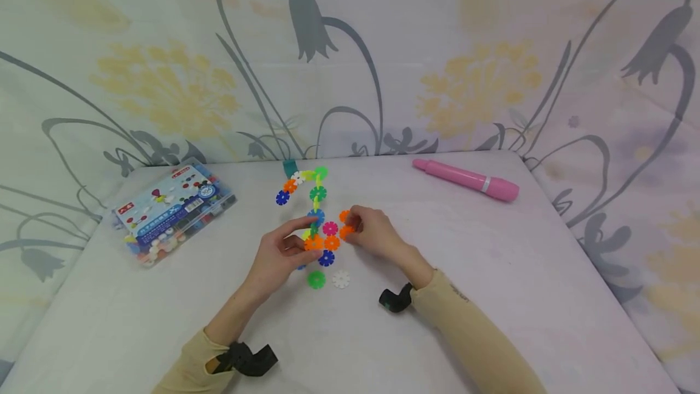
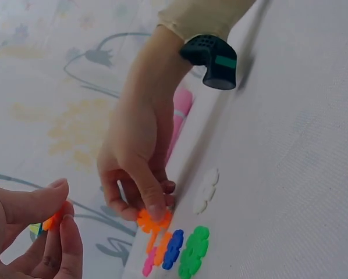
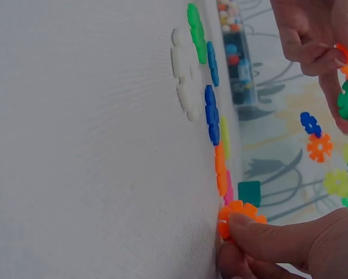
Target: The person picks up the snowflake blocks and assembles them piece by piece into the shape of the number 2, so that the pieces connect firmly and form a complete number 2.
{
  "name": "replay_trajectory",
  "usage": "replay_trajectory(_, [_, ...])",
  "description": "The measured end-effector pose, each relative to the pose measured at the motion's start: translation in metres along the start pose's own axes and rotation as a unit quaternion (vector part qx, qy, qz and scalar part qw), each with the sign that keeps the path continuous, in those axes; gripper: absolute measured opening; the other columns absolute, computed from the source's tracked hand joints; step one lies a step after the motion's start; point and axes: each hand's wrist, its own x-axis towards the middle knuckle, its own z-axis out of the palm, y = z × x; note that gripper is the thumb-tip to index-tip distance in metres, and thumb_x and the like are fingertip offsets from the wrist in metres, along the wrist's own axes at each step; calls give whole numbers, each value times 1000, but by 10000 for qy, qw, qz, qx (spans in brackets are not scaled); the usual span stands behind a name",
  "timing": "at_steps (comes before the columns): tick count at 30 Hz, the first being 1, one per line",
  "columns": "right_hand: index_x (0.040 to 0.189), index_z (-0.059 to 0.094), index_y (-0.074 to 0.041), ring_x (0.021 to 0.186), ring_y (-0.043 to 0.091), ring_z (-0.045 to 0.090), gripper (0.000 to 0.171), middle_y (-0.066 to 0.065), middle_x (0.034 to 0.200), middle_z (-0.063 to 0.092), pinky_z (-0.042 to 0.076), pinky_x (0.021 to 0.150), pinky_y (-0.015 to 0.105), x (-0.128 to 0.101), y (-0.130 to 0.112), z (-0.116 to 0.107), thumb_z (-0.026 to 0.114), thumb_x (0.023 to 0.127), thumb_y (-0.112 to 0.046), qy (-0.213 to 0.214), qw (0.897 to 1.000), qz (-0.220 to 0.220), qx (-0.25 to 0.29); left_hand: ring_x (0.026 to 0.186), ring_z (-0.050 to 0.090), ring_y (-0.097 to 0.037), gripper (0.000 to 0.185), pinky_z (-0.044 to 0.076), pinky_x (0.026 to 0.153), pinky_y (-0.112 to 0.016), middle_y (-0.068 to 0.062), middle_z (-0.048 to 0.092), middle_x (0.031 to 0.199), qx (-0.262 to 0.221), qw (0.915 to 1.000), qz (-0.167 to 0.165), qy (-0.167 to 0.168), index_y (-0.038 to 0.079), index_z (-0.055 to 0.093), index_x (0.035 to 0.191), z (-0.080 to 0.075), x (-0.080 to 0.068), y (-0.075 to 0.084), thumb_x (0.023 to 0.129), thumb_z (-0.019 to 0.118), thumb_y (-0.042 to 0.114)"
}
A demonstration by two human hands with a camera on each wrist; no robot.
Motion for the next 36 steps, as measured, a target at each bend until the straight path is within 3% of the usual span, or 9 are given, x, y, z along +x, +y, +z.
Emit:
replay_trajectory(5, [103,68,-6,76,20,63,16,7,92,69,55,73,32,-13,-7,-6,74,88,-7,-64,9964,-142,835,74,59,-19,54,52,70,-17,-11,62,131,138,9999,-27,46,16,64,133,1,0,0,83,78,0])
replay_trajectory(11, [103,65,-2,70,43,65,12,21,85,67,59,68,45,-32,-24,-17,67,92,-5,-971,9719,-140,2142,72,58,-19,52,53,68,-17,-16,65,107,137,9998,-29,174,16,65,131,1,0,-2,83,78,-1])
replay_trajectory(14, [99,64,-3,72,45,65,9,19,83,67,59,70,41,-36,-30,-16,68,93,-8,-1328,9631,-152,2336,72,57,-19,53,53,69,-17,-17,65,104,45,9997,-43,240,16,66,131,2,0,-3,82,78,-2])
replay_trajectory(21, [100,61,0,73,34,71,10,13,83,73,60,73,38,-40,-39,-6,65,96,-9,-1990,9451,-186,2584,73,60,-20,55,55,72,-17,-21,66,109,-158,9996,-18,251,15,65,133,4,-1,-1,83,76,-6])
replay_trajectory(28, [103,62,-1,73,26,71,10,13,86,74,60,74,37,-43,-45,0,64,96,-8,-2024,9430,-74,2642,72,62,-19,55,56,72,-18,-16,66,121,-197,9995,-3,247,14,64,134,5,-1,0,83,74,-6])
replay_trajectory(36, [99,61,0,77,40,69,11,19,87,73,60,73,39,-43,-44,3,65,96,-10,-1921,9403,-146,2805,82,66,-19,56,57,76,-20,-8,62,136,-329,9988,-28,352,12,64,134,8,-1,0,82,74,-9])
